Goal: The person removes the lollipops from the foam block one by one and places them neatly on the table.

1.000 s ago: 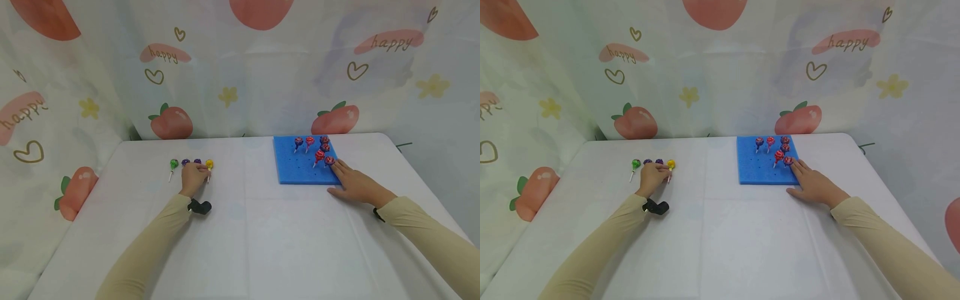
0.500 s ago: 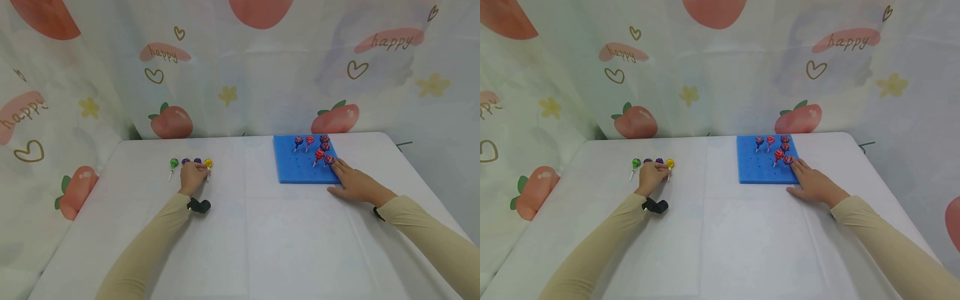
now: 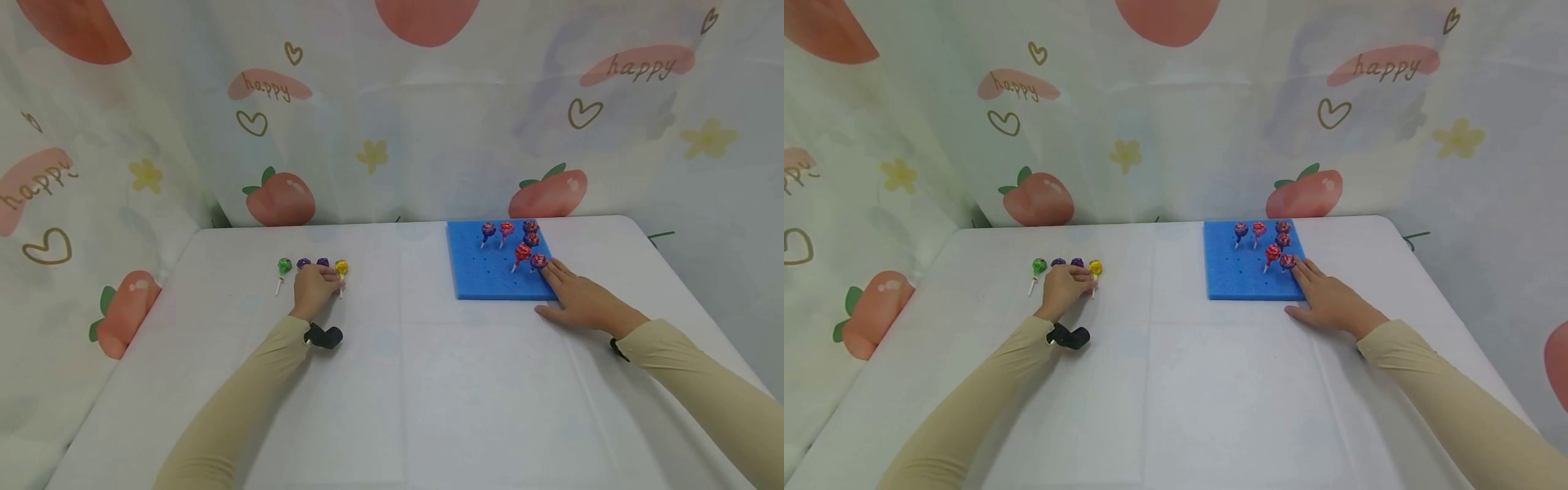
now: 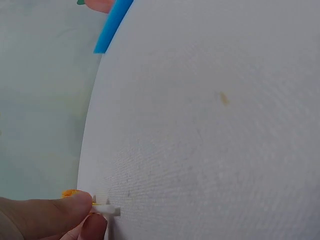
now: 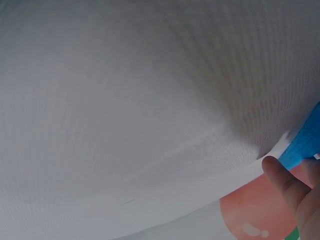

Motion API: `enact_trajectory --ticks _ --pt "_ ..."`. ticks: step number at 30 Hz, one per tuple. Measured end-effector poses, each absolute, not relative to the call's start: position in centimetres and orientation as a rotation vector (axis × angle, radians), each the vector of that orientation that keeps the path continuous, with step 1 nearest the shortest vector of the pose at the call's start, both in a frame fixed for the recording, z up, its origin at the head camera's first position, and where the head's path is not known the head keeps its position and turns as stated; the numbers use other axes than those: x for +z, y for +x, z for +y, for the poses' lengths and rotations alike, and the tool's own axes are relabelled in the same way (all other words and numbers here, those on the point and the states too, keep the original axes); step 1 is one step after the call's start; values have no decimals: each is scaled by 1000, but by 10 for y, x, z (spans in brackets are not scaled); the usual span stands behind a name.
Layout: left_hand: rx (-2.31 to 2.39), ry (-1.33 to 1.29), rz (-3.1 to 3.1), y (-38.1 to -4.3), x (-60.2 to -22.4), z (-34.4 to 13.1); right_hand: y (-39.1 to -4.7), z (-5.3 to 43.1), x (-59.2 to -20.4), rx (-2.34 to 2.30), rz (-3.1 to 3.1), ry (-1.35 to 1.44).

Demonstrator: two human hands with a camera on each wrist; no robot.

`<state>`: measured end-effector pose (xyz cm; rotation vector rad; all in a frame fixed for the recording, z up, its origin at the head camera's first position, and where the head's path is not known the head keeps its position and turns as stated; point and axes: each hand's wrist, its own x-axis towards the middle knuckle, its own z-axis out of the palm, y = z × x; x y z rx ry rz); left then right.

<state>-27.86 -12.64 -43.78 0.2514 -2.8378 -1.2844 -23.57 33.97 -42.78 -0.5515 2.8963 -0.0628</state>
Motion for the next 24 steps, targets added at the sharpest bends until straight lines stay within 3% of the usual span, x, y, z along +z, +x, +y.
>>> enact_trajectory --ticks 24 --pt "-1280 210 -2802 -278 -428 -134 -237 342 -430 -59 2906 -558"
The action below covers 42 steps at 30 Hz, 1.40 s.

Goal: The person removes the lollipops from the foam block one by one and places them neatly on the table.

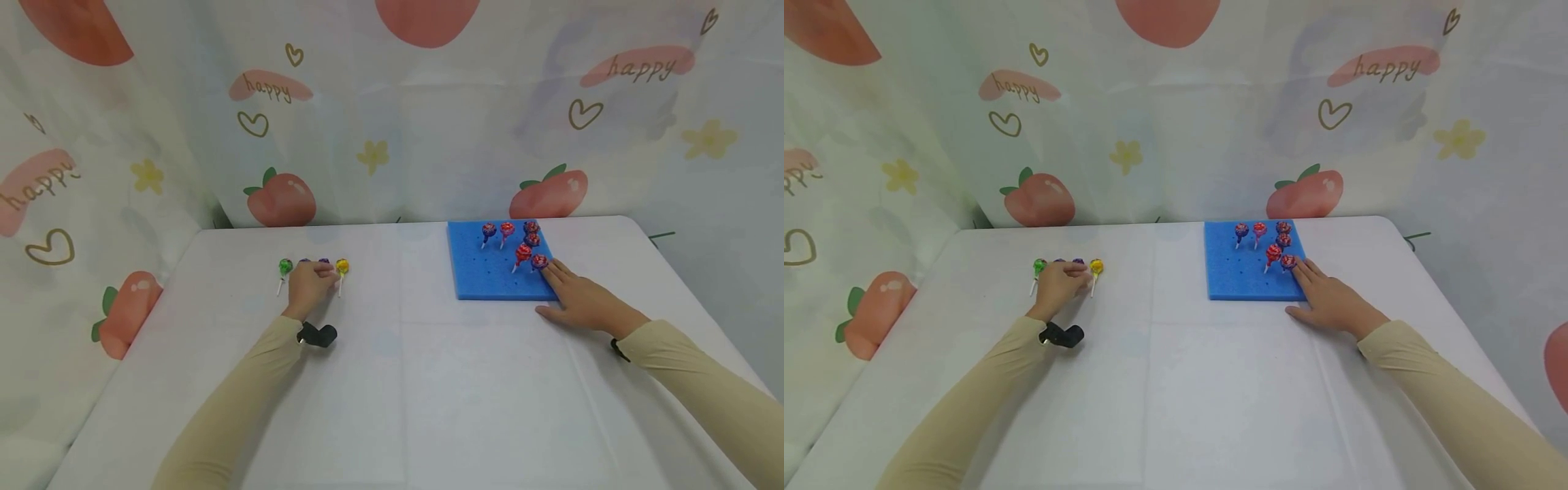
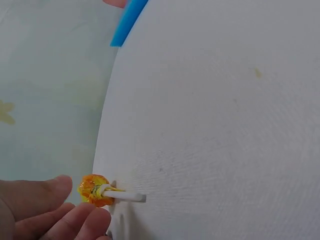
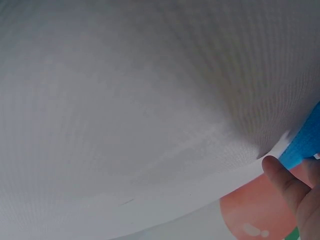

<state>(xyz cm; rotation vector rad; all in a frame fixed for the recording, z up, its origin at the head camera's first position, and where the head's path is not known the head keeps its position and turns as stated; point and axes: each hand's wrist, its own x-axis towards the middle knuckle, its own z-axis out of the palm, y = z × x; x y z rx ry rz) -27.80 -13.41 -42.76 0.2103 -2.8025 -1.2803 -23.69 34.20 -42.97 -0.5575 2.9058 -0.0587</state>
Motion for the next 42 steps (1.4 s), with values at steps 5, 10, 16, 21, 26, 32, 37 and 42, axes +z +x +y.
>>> enact_trajectory --ticks 5,10,16,21,26,32,37,42 --pt "-1432 209 -2748 -279 -422 -134 -236 343 -429 -57 2909 -556" --pt "-1639 146 -2635 -282 -416 -129 -235 343 -428 -49 2908 -554" --pt "-1899 12 -2500 -286 -409 -111 -234 344 -428 -54 2906 -543" --pt "-1982 -140 -2478 -287 -403 -83 -233 343 -426 -63 2900 -528" --pt "-2002 -283 -2496 -290 -400 -43 -232 342 -425 -63 2899 -516" --pt "-2026 -452 -2497 -293 -401 7 -232 339 -424 -69 2903 -522" --pt "-2020 -505 -2527 -295 -404 44 -231 337 -424 -65 2906 -521" --pt "-1907 -477 -2575 -302 -407 71 -230 336 -424 -55 2909 -519"
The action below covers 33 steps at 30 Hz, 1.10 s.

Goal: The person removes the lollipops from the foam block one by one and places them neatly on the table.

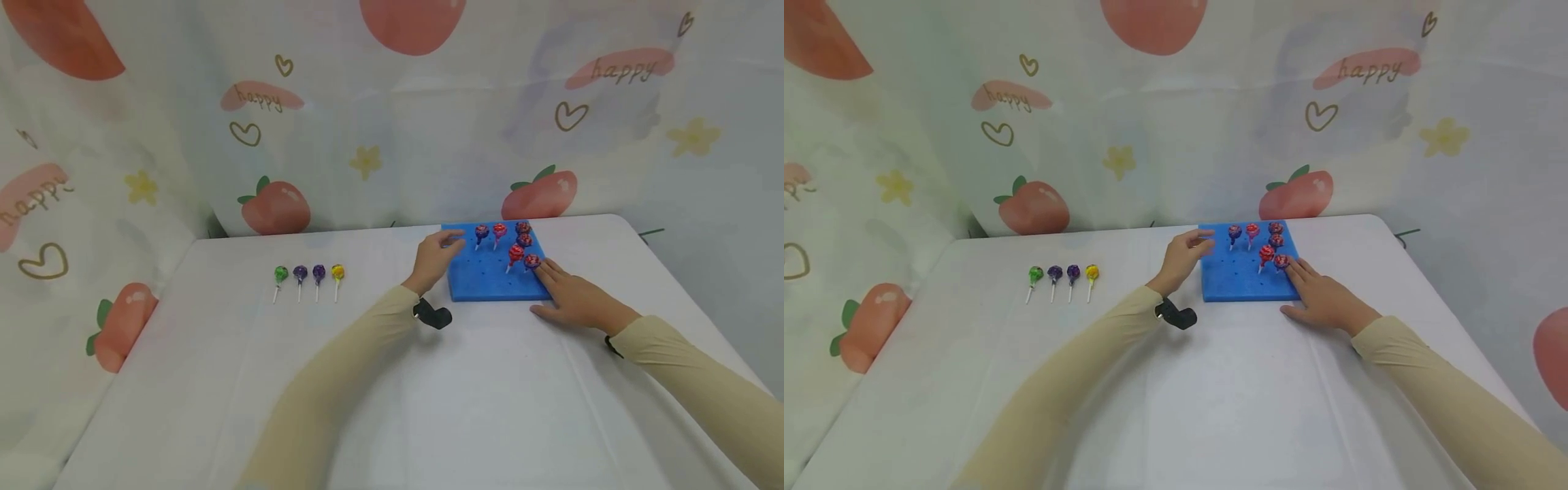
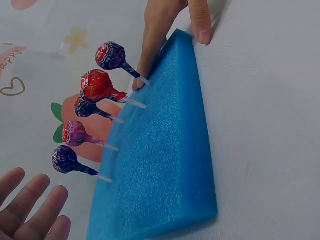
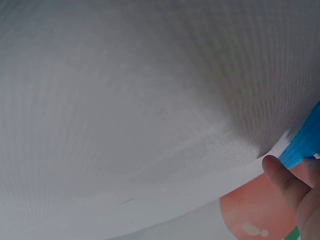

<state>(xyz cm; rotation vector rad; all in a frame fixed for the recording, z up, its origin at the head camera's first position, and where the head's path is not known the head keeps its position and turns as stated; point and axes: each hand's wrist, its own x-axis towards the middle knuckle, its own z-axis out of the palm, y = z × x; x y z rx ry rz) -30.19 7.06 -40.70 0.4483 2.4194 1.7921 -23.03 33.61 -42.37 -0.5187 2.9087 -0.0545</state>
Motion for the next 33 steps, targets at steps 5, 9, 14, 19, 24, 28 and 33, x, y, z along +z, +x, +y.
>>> enact_trajectory --ticks 5,9,14,19,24,28,33 --pt "1828 396 2456 -313 -409 90 -230 336 -424 -59 2906 -507" --pt "1851 341 2447 -319 -412 101 -231 336 -425 -61 2903 -502" --pt "1834 347 2456 -327 -421 111 -231 336 -425 -69 2895 -494" --pt "1765 383 2500 -333 -427 118 -230 336 -423 -71 2899 -499" --pt "1672 370 2570 -337 -434 122 -229 336 -424 -71 2902 -500" --pt "1618 385 2604 -339 -437 125 -229 337 -426 -60 2907 -497" --pt "1603 408 2627 -341 -437 129 -230 338 -425 -53 2910 -490"
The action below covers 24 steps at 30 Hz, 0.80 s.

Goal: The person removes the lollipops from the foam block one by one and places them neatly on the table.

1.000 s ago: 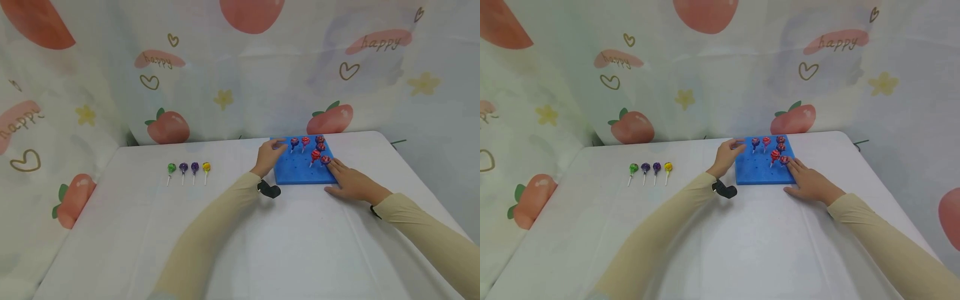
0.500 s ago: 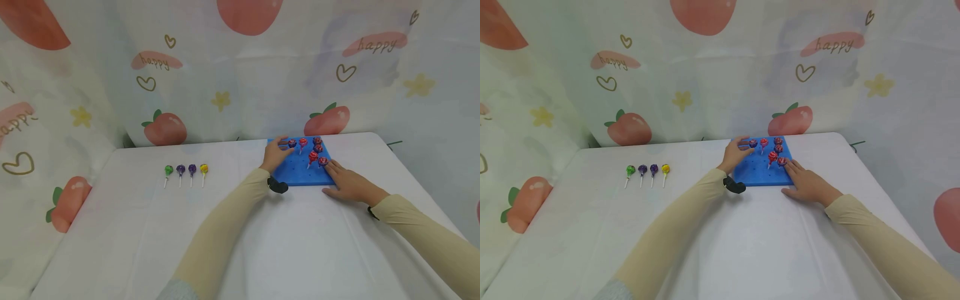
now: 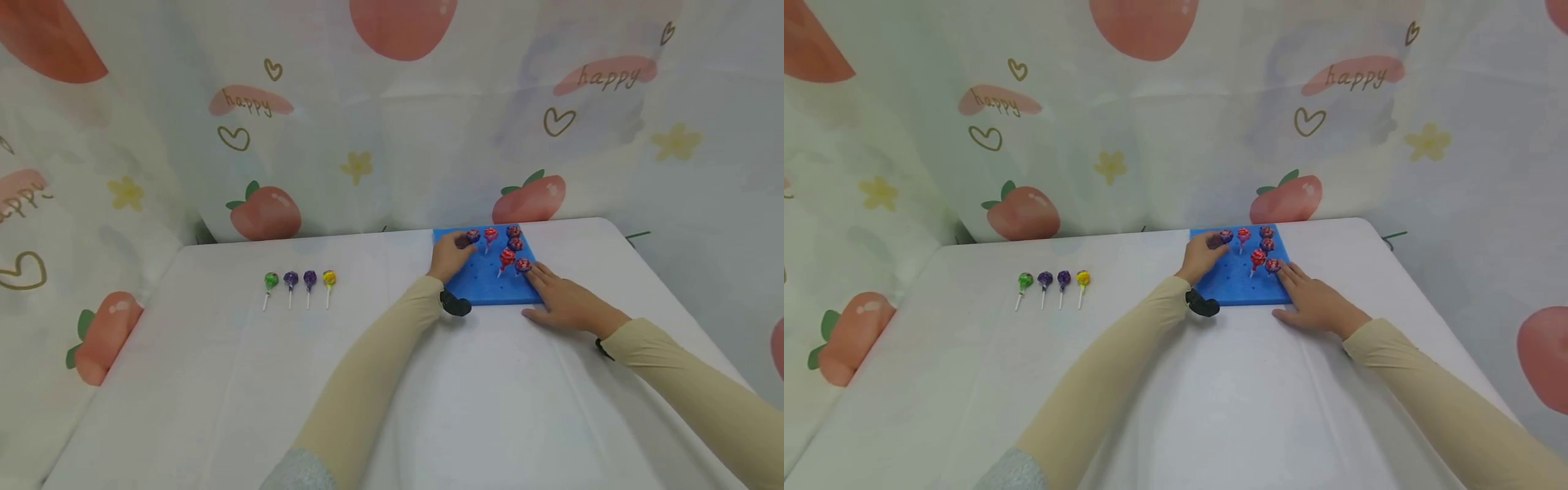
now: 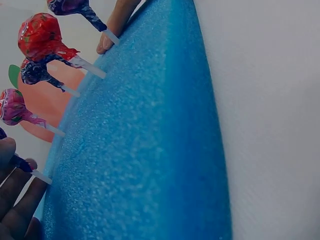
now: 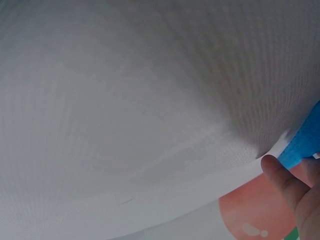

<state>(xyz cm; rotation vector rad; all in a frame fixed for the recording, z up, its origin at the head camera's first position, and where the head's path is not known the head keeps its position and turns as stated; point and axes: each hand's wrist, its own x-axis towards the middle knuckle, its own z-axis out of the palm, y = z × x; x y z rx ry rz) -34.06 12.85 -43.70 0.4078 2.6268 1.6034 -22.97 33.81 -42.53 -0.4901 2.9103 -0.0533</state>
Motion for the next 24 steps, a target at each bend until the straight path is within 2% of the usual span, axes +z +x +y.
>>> enact_trajectory --ticks 12,24 --pt "1654 363 2580 -342 -433 129 -232 338 -426 -43 2906 -504" --pt "1813 431 2514 -338 -420 121 -231 338 -426 -54 2902 -505"
